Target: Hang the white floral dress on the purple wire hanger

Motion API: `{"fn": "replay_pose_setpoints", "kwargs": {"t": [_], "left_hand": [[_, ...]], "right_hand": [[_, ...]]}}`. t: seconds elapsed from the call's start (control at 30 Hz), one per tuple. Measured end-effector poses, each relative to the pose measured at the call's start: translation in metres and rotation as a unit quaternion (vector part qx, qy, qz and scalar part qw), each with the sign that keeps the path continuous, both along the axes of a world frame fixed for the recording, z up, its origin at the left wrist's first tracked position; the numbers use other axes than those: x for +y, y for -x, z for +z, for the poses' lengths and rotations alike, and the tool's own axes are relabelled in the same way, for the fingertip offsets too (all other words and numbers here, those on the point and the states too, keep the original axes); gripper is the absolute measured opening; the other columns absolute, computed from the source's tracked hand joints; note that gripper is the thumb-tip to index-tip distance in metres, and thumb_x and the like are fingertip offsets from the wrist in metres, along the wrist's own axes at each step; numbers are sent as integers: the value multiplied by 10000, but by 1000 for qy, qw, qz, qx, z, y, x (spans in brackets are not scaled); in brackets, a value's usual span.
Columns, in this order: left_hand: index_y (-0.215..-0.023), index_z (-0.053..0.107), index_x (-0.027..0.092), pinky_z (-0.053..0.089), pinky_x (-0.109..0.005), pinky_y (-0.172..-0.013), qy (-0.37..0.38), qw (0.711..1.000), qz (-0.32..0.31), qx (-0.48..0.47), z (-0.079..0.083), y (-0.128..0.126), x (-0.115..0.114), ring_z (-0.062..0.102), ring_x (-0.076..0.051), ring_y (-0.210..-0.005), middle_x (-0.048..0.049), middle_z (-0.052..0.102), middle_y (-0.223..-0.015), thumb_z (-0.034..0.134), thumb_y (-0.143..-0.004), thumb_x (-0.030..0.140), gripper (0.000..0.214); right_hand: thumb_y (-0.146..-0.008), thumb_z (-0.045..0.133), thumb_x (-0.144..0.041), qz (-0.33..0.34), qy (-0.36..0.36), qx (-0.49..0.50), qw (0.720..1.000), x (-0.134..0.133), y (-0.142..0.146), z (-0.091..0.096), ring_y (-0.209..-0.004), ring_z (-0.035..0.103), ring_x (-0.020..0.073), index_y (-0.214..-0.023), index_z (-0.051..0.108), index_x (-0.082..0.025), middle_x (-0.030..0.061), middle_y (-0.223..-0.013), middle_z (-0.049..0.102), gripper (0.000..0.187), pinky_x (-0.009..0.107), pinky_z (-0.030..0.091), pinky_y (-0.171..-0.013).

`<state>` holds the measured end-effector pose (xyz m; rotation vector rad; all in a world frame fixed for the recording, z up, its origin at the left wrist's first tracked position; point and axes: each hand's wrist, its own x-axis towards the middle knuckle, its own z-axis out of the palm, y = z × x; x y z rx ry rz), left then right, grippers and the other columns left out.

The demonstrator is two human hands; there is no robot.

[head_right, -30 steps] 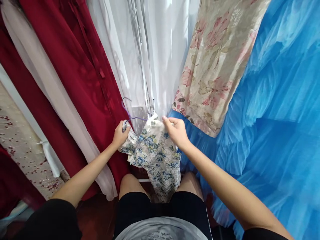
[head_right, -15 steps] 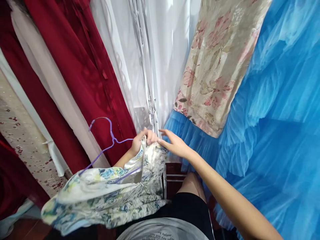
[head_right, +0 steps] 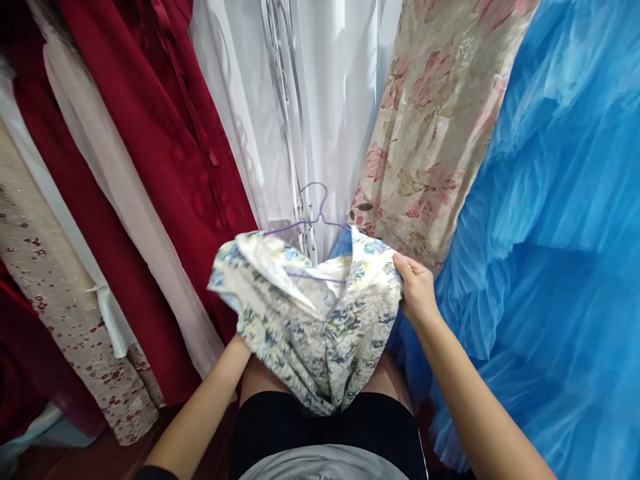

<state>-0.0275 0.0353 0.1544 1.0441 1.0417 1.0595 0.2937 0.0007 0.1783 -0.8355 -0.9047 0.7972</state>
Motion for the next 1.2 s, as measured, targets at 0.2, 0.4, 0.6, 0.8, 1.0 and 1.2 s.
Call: {"fn": "replay_pose_setpoints", "kwargs": {"t": [0.2, 0.4, 0.6, 0.8, 1.0, 1.2], "left_hand": [[-1315, 626, 256, 397, -399, -1153, -117, 981, 122, -89, -76, 34, -9, 466, -255, -1400, -71, 680, -1303, 459, -889, 660, 611], [-1386, 552, 228, 300, -384, -1211, -172, 963, 189, -81, -116, 32, -18, 467, -267, -1396, -60, 591, -1426, 774, -773, 392, 672], [-1335, 602, 178, 390, -423, -1153, -129, 977, 158, -60, -129, 12, -52, 561, -301, -1305, -118, 625, -1376, 837, -719, 338, 679], [-1297, 632, 199, 383, -435, -1160, -86, 973, 192, -98, -146, -11, -67, 551, -289, -1320, -111, 646, -1348, 831, -744, 349, 606], [-1301, 631, 200, 365, -433, -1176, -86, 974, 172, -115, -138, -20, -80, 525, -289, -1345, -107, 629, -1373, 832, -747, 329, 603], [-1351, 599, 219, 376, -438, -1172, -63, 976, 164, -126, -137, -24, -87, 524, -285, -1347, -97, 613, -1396, 814, -774, 338, 627]], "right_hand": [[-689, 803, -463, -18, 4, 42, 999, 29, 9, 9, -705, 707, 247, -746, 701, -245, 22, -718, 741, 248, 324, 579, -560], [-691, 804, -515, 96, 45, -49, 993, 32, 20, 6, -629, 666, 216, -771, 713, -205, 35, -727, 733, 333, 301, 524, -563], [-825, 669, -533, -40, 23, -272, 961, 16, 5, -20, -879, 645, 264, -1020, 693, -174, 90, -958, 712, 410, 377, 501, -793], [-874, 604, -500, -276, 1, -241, 930, -18, 80, -89, -922, 593, 257, -1020, 598, -185, 104, -993, 647, 348, 390, 469, -836], [-922, 409, -686, 173, 176, -246, 937, -20, 153, -147, -478, 517, 173, -686, 507, -220, 7, -513, 571, 532, 286, 401, -502], [-899, 432, -692, 121, 151, -184, 964, -14, 145, -143, -415, 456, 149, -674, 504, -227, -21, -467, 526, 522, 272, 354, -458]]}}
